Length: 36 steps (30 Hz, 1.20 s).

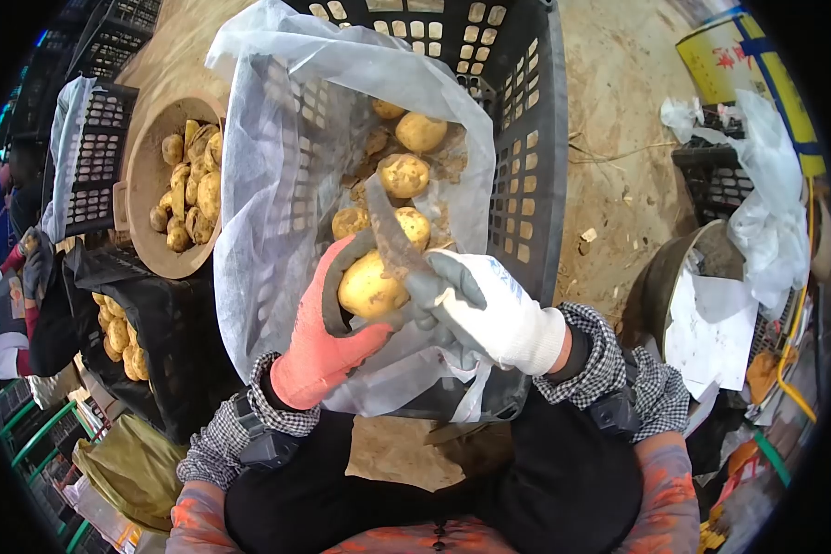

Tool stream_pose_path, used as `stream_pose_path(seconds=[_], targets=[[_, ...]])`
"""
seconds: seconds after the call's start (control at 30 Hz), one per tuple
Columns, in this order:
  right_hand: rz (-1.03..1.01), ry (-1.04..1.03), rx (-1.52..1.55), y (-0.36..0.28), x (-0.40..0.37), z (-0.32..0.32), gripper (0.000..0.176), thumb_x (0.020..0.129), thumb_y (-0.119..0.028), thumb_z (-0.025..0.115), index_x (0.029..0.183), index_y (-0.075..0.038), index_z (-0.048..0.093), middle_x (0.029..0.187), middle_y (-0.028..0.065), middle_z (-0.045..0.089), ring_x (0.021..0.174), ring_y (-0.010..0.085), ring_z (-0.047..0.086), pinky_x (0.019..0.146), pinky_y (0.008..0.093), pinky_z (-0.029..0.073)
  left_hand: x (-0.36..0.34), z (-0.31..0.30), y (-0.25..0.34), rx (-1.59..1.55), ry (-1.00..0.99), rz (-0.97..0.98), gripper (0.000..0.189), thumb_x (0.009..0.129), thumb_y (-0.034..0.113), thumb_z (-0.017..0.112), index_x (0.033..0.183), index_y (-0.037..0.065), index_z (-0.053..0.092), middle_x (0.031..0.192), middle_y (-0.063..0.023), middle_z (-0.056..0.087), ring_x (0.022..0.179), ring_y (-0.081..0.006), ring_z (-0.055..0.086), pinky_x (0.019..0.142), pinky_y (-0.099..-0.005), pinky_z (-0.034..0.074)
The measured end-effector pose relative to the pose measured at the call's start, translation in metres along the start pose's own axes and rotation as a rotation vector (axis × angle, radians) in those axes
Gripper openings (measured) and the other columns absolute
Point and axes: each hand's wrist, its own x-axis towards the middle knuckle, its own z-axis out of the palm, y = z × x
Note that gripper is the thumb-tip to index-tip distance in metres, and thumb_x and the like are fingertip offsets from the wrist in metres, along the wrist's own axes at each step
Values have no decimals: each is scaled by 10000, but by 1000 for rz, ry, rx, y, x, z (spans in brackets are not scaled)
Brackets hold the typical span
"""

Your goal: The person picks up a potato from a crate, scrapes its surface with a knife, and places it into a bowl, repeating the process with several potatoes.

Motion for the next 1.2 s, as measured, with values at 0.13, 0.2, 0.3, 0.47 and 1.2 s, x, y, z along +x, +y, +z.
stream_pose_path(seconds=[0.13, 0.2, 0.3, 0.47, 1.2], targets=[[-584, 28, -570, 7, -1, -3, 264, 897, -180, 480, 1059, 27, 513, 787, 42, 595, 646, 74, 569, 572, 210, 475, 0, -2, -1, 78, -34, -2, 741, 670, 26, 722, 1340, 33, 405, 1357, -177, 420, 1280, -331, 405, 1063, -385, 315], [16, -36, 95, 1, 0, 0, 280, 909, -264, 532, 993, 2, 542, 734, 32, 580, 594, 71, 555, 510, 222, 457, 1, -2, 3, 91, -30, 25, 739, 671, 25, 721, 1338, 35, 405, 1357, -176, 419, 1278, -330, 407, 1061, -385, 317], [-43, 35, 191, 1, 1, -1, 282, 906, -285, 540, 980, -13, 548, 723, 27, 574, 586, 72, 548, 485, 228, 446, 1, -3, 2, 162, -26, 96, 741, 666, 21, 721, 1336, 34, 406, 1347, -176, 426, 1268, -324, 414, 1059, -386, 319], [-27, -184, -17, 2, 1, -4, 342, 909, -302, 553, 1073, -3, 525, 805, 39, 593, 659, 92, 576, 578, 235, 478, 1, -2, 9, 112, -47, -55, 660, 722, -32, 636, 1335, 10, 396, 1235, -78, 491, 1124, -157, 494, 937, -268, 401], [-511, 29, -852, 14, 1, -6, 381, 846, -258, 588, 1086, 36, 566, 865, 144, 638, 811, 294, 645, 698, 323, 501, 7, 0, 17, -109, 62, 16, 532, 991, 294, 417, 1404, -24, 312, 1392, -140, 407, 1284, -213, 391, 1067, -331, 309]])
